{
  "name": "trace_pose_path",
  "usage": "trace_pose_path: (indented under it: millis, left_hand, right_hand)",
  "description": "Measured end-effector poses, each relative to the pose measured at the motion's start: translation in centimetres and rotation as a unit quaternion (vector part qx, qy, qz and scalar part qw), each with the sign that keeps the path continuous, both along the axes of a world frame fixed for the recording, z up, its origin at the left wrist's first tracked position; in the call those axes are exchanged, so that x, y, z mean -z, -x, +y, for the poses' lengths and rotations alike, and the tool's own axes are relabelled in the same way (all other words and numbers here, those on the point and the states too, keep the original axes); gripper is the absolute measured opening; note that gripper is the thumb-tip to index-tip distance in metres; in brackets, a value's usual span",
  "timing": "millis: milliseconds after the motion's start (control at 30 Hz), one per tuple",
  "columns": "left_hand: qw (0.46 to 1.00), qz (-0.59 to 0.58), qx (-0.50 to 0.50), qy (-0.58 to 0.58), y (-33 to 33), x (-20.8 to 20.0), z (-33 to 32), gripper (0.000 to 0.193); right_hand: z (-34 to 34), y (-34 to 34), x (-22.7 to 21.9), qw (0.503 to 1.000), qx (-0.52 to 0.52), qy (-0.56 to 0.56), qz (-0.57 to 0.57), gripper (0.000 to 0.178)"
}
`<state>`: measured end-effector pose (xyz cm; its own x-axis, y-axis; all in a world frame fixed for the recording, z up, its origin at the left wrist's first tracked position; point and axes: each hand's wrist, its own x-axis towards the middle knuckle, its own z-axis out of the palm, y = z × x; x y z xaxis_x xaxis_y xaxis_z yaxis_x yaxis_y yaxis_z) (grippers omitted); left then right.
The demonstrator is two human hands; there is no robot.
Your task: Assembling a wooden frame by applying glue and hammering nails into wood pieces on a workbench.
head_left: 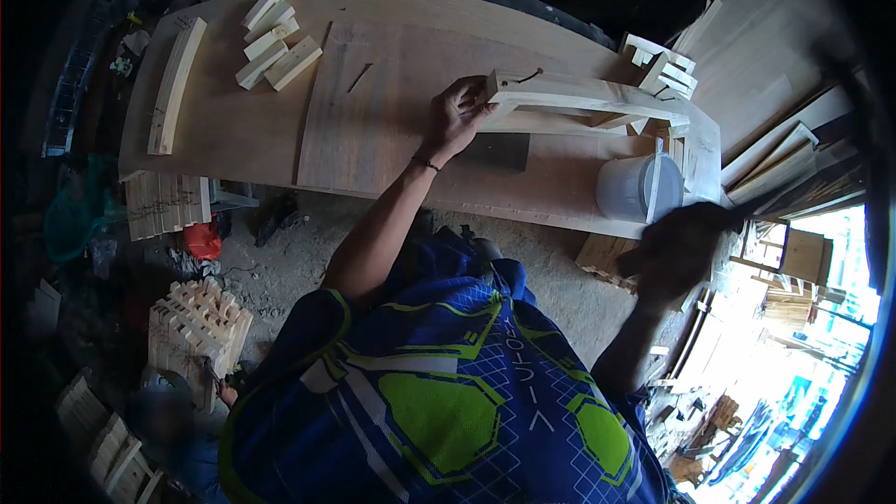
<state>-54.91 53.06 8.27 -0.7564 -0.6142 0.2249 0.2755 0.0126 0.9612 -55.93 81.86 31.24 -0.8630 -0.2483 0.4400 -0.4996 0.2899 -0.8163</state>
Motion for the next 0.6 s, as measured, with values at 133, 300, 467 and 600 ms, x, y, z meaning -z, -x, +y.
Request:
trace_pose_path:
  millis: [133, 300, 467, 600]
  left_hand:
    - [0.998, 0.023, -0.033, 0.045, 0.8, 0.7, 0.2, 0.038]
    - [0.991, 0.022, -0.039, 0.129, 3.5, 2.2, 0.1, 0.041]
    - [0.995, -0.017, -0.056, 0.084, 6.3, 0.1, 0.1, 0.043]
    - [0.991, 0.016, -0.112, 0.077, 8.9, -1.2, 0.6, 0.043]
  right_hand:
    - [0.0, 1.9, -2.3, 0.984, -0.034, 0.172, -0.012, 0.056]
    - [-0.5, 4.7, -1.7, 0.962, -0.015, 0.273, -0.002, 0.061]
    - [0.5, 9.1, 14.6, 0.996, -0.05, -0.033, -0.071, 0.02]
    - [-0.6, 8.1, 18.7, 0.984, -0.037, -0.172, -0.038, 0.02]
